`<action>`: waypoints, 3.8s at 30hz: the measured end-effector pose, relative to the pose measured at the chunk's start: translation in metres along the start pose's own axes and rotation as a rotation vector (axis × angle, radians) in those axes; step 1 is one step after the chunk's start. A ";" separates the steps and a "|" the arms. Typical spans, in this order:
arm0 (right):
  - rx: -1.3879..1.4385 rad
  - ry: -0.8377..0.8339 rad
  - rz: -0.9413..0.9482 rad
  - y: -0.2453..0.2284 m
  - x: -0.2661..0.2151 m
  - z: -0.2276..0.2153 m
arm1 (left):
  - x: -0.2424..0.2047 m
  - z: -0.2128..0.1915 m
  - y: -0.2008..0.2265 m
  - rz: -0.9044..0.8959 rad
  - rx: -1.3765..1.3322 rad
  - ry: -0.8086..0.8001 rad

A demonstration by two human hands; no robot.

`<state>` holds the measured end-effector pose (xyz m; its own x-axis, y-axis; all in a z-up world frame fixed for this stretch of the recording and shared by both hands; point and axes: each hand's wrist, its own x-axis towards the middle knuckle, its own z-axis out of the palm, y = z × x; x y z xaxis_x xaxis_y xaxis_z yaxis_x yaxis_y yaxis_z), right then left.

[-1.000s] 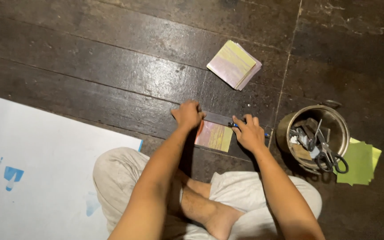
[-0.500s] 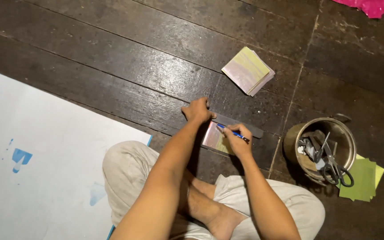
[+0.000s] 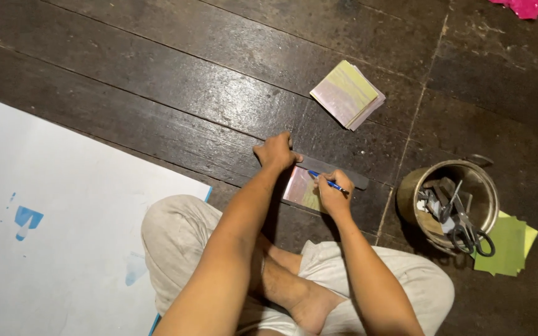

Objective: The person is sitting on the floor and using a ruler and a pen to mark lines on a series of small rectangular cards.

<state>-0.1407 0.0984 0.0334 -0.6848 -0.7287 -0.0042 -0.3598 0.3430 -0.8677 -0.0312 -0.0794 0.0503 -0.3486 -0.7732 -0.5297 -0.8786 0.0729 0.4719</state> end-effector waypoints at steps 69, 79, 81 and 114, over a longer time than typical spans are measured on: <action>-0.132 0.076 0.126 -0.012 -0.019 -0.158 | -0.127 0.049 0.002 0.517 1.004 -0.286; -0.060 0.052 0.064 0.000 -0.021 -0.143 | -0.134 0.030 -0.010 0.606 0.865 -0.202; -0.057 0.053 0.053 0.000 -0.017 -0.143 | -0.128 0.022 -0.005 0.575 0.888 -0.250; -0.861 -0.598 -0.197 0.017 0.042 -0.054 | -0.110 0.044 -0.006 0.145 0.155 0.075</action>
<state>-0.2102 0.1053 0.0457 -0.2273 -0.9094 -0.3482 -0.9173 0.3200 -0.2371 -0.0021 0.0328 0.0755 -0.4548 -0.7918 -0.4077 -0.8628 0.2781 0.4222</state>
